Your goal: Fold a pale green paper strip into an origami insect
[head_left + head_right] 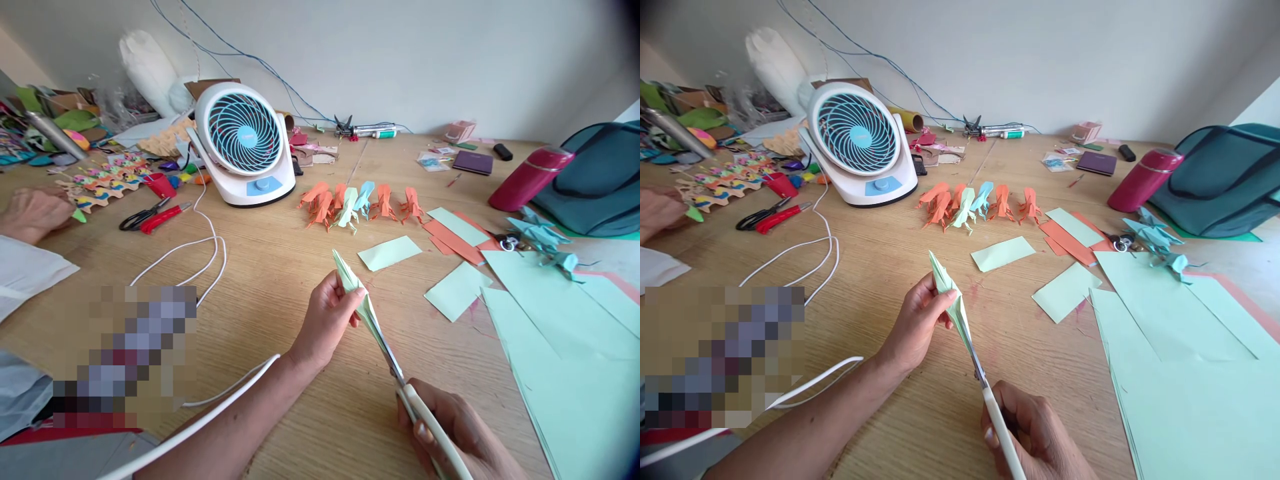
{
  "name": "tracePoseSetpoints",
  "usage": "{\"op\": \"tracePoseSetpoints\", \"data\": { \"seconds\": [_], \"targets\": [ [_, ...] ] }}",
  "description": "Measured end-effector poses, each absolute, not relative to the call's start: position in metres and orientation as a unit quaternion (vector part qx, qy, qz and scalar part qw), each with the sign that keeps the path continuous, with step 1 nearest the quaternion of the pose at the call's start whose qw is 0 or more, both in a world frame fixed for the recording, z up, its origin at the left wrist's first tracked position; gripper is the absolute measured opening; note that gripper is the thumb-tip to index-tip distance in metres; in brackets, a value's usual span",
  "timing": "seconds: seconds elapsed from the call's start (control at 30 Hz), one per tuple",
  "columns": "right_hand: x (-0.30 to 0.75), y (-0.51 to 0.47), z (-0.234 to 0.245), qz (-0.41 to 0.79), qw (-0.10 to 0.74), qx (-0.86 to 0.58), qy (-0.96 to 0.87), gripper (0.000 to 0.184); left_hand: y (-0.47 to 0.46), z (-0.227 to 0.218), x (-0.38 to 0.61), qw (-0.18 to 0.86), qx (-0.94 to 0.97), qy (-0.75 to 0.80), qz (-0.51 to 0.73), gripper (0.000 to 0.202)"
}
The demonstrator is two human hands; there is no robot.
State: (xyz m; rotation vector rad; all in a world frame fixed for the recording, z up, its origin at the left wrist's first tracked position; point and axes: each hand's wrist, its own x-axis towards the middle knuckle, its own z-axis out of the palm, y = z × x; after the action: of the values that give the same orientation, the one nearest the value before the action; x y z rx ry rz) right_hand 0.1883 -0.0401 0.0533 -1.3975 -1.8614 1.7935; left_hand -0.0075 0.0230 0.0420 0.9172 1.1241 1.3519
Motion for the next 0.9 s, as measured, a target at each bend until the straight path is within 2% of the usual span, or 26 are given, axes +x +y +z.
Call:
{"op": "tracePoseSetpoints", "data": {
  "seconds": [0.5,0.9],
  "targets": [
    [0.186,-0.037,0.051,0.608,0.100,-0.466,-0.635,0.069,0.024,0.043,-0.007,0.550,0.396,0.474,0.562,0.017],
    [0.188,-0.039,0.050,0.602,0.122,-0.459,-0.641,0.045,0.022,0.045,-0.007,0.573,0.368,0.476,0.556,0.019]
  ]
}}
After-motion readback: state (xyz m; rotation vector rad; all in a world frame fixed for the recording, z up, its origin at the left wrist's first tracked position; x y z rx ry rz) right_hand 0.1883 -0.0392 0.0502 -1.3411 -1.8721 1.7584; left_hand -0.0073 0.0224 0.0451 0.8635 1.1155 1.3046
